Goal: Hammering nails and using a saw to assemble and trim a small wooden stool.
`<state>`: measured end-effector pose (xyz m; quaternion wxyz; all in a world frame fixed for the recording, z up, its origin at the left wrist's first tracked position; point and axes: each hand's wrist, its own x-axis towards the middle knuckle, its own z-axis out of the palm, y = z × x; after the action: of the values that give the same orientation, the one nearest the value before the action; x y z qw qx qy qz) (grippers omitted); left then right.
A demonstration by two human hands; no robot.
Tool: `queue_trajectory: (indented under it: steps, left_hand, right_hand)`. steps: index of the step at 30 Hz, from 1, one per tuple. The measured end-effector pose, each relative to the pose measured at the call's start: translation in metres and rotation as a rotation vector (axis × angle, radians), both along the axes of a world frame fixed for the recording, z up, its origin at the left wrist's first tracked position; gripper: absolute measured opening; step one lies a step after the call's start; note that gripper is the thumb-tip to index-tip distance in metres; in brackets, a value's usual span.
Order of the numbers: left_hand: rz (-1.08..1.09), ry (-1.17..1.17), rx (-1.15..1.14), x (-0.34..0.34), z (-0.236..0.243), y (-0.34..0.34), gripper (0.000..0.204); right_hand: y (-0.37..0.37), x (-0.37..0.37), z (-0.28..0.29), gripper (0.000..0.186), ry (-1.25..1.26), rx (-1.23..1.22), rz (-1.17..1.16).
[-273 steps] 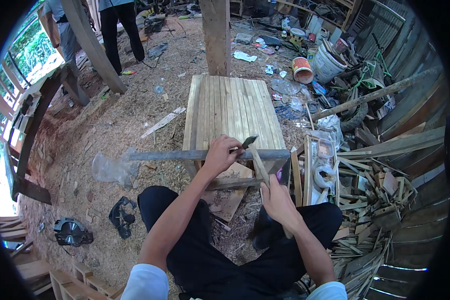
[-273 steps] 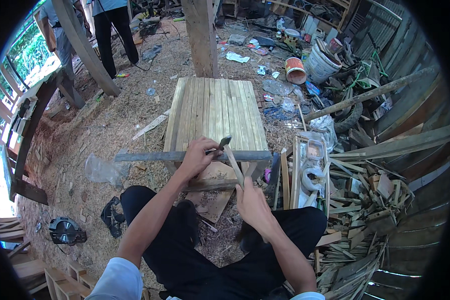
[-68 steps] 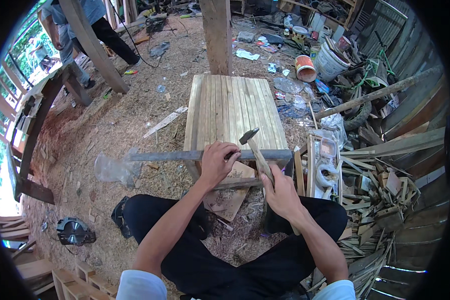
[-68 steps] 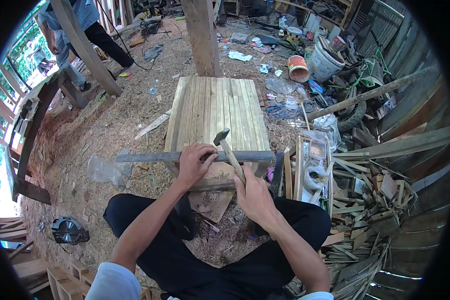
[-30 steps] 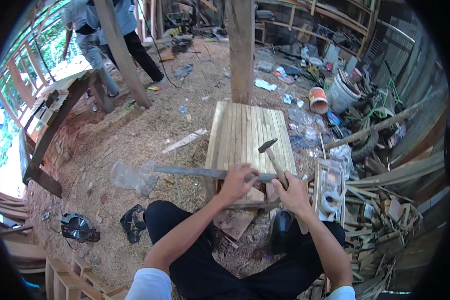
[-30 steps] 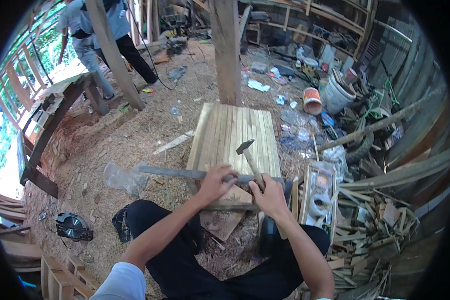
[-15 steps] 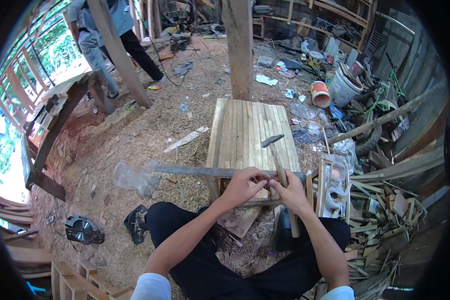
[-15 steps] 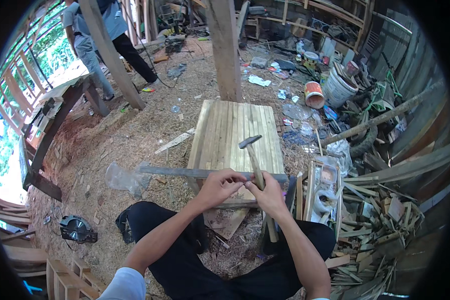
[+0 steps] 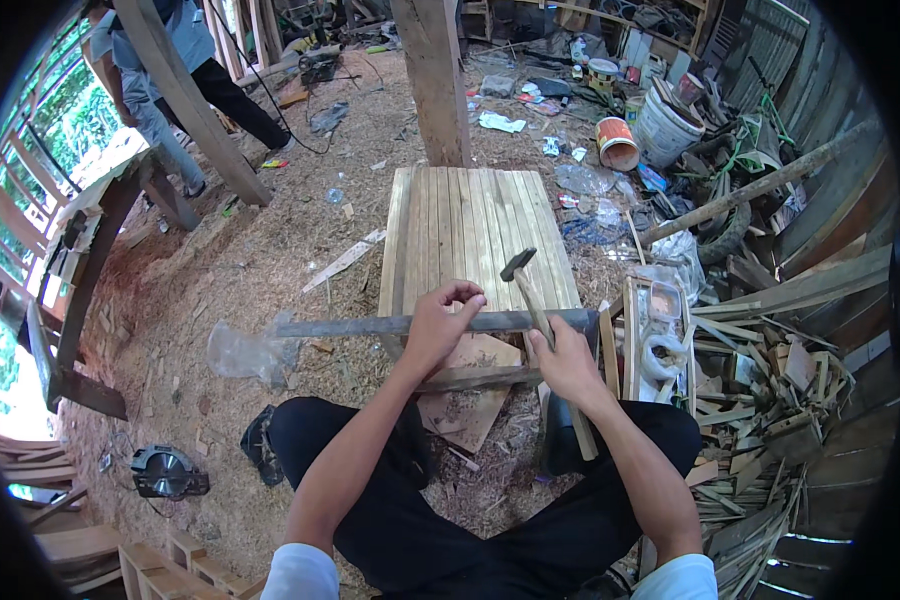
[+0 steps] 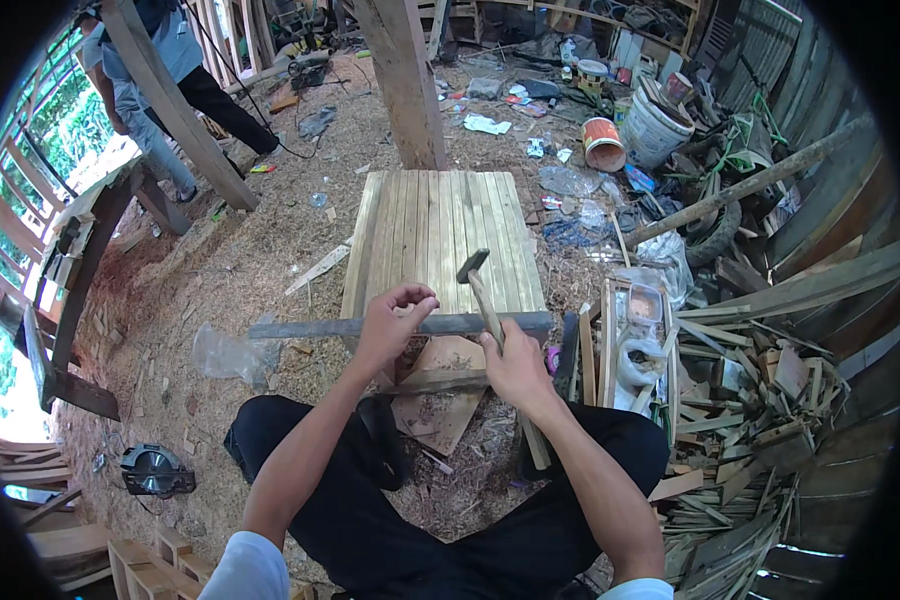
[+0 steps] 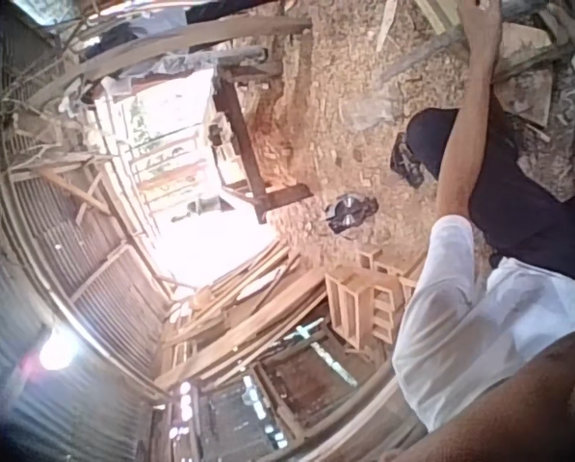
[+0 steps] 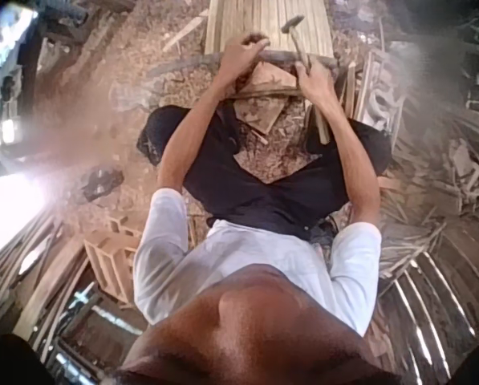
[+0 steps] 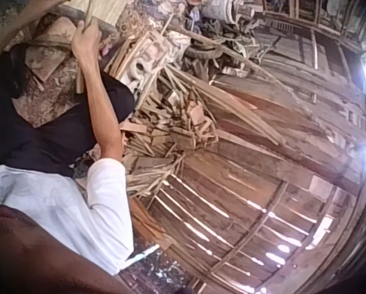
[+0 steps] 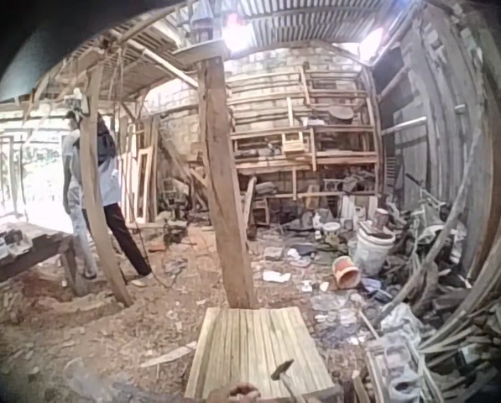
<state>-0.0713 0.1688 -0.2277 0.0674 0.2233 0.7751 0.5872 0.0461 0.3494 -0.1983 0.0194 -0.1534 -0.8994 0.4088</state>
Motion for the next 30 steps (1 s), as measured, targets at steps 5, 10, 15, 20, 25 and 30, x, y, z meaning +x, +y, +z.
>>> queue_trajectory:
  steps: [5,10,15,20,25,30]
  left_hand:
    - [-0.011,-0.073,-0.065,-0.005,-0.016,0.007,0.019]
    - [-0.047,-0.116,-0.099,-0.004,-0.021,0.010,0.018]
    - [-0.050,-0.089,-0.082,-0.005,-0.025,0.013,0.018]
    - [-0.048,0.007,-0.093,-0.006,-0.028,0.013,0.019]
    - [-0.065,0.191,-0.164,-0.006,-0.029,0.013,0.016]
    - [-0.057,0.316,-0.180,-0.006,-0.034,0.012,0.016]
  right_hand:
    - [0.004,0.010,-0.013,0.029,-0.078,-0.016,0.027]
    - [0.008,0.014,-0.011,0.029,-0.088,0.016,-0.003]
    - [0.008,0.014,-0.007,0.029,-0.102,0.001,-0.014]
    - [0.005,0.014,-0.004,0.028,-0.086,-0.022,0.003]
    - [0.002,0.017,0.007,0.025,-0.038,-0.075,0.029]
    - [-0.004,0.029,0.018,0.021,-0.005,-0.037,0.134]
